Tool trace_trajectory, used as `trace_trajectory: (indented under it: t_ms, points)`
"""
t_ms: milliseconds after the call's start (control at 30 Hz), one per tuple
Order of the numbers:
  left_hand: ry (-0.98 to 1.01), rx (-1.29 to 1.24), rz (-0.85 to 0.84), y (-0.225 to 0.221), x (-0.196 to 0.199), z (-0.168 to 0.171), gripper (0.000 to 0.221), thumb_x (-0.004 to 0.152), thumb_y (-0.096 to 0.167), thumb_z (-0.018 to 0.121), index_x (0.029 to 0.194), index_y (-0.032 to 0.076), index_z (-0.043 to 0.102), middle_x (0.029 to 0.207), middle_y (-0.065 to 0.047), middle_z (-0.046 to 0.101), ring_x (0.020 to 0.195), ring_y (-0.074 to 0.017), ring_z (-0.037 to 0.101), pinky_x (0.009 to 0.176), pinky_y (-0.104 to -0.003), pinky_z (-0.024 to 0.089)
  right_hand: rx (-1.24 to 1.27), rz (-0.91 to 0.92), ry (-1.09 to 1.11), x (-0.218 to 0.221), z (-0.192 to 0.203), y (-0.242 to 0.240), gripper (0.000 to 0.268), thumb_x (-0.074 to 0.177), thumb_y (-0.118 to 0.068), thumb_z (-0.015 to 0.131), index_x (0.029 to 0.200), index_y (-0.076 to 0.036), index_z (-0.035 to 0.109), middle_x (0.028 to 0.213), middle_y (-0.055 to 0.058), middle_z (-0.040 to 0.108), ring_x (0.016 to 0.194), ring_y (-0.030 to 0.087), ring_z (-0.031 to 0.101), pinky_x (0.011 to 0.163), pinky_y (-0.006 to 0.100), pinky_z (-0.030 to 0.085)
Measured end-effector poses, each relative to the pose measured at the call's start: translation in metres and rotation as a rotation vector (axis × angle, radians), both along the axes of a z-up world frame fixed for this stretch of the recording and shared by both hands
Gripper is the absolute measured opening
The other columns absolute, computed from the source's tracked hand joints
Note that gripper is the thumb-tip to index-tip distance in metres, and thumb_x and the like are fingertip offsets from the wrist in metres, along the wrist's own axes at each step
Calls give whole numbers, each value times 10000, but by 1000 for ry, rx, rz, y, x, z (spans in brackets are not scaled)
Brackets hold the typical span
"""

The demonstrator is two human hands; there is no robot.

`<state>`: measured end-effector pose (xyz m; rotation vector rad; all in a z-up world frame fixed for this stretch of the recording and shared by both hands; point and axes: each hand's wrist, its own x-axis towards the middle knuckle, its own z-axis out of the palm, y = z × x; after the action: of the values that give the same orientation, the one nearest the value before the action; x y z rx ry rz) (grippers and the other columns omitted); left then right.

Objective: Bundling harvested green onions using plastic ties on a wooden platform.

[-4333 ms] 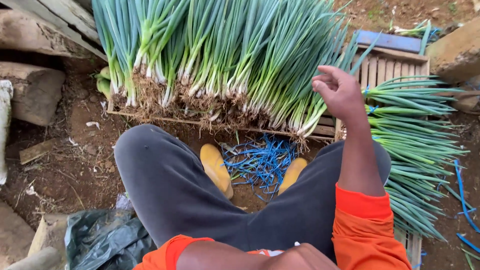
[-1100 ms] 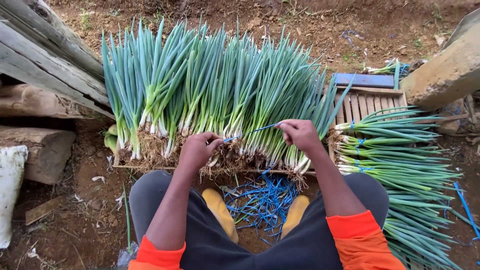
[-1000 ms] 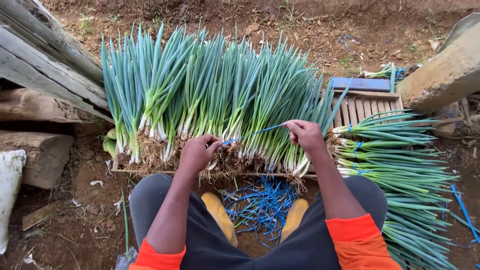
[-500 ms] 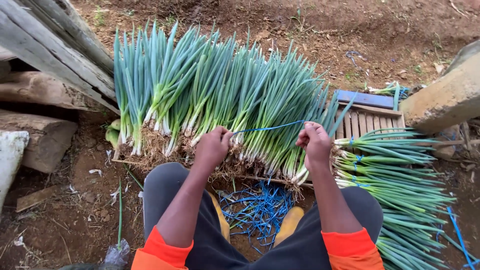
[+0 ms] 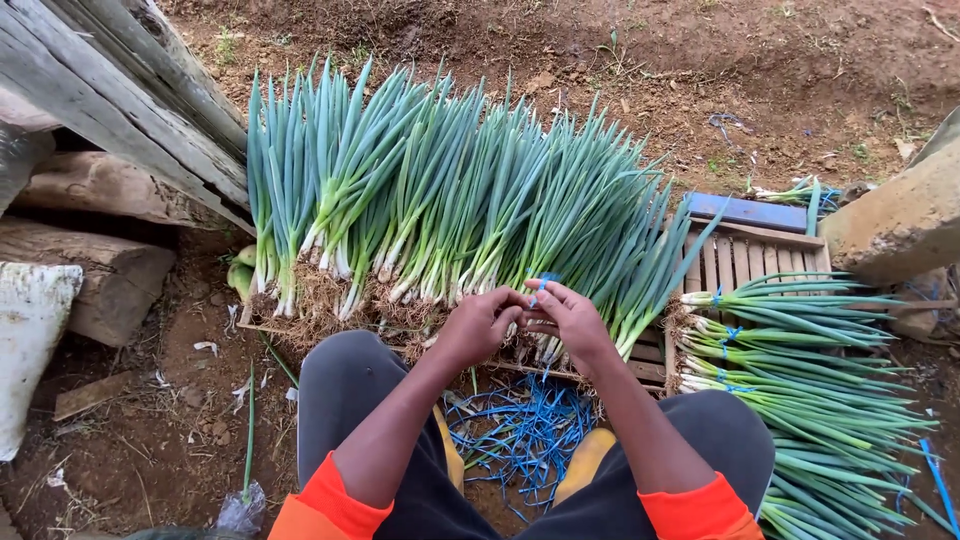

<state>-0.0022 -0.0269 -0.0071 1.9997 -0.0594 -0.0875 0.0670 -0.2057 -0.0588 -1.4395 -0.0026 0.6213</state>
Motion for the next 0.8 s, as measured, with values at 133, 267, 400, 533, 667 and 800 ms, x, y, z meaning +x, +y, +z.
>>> trace_trajectory:
  t_ms: [133,267,400,533,667,800]
  points:
    - [40,-7,17,11,-9,11,138,1003,84,613,1053,34,732,797,-84,753,646,-202,637,615,-333,482,62,-60,-6,-1,16,11,255,1057,-222,545,1111,-45,721,1048,118,784,908,207,763,818,372,616]
    - [32,27,111,29,-16,9,130,987,153,639,950,90,747,725,-46,749,640,-225,668,633,-359,496,152,-86,6,10,-9,26,237,1057,-235,567,1045,-44,708,970,134,783,845,248,777,780,376,632]
    - [25,4,256,53,-27,-2,179,983,231,653,872,120,739,673,-30,742,630,-241,676,638,-354,511,170,-76,-6,10,-14,58,222,1041,-212,598,1073,-32,723,956,147,794,797,248,781,744,366,638]
    - [21,19,367,77,-44,-10,211,977,272,664,862,106,724,660,-56,731,631,-255,669,641,-377,512,186,-51,-21,10,-13,88,213,1037,-207,616,1073,-27,724,951,150,796,785,242,779,741,369,637]
    - [45,65,432,89,-51,-15,165,963,272,640,884,157,729,680,-28,730,674,-251,683,674,-386,524,193,-85,-36,8,1,104,204,1039,-207,608,1073,-46,727,957,151,794,766,232,777,723,343,632]
    - [50,68,416,89,-49,-8,160,988,236,603,930,178,740,709,-8,750,699,-249,706,695,-392,533,201,-185,-66,18,-6,99,204,1050,-206,590,1083,-48,714,960,150,789,751,231,771,718,350,634]
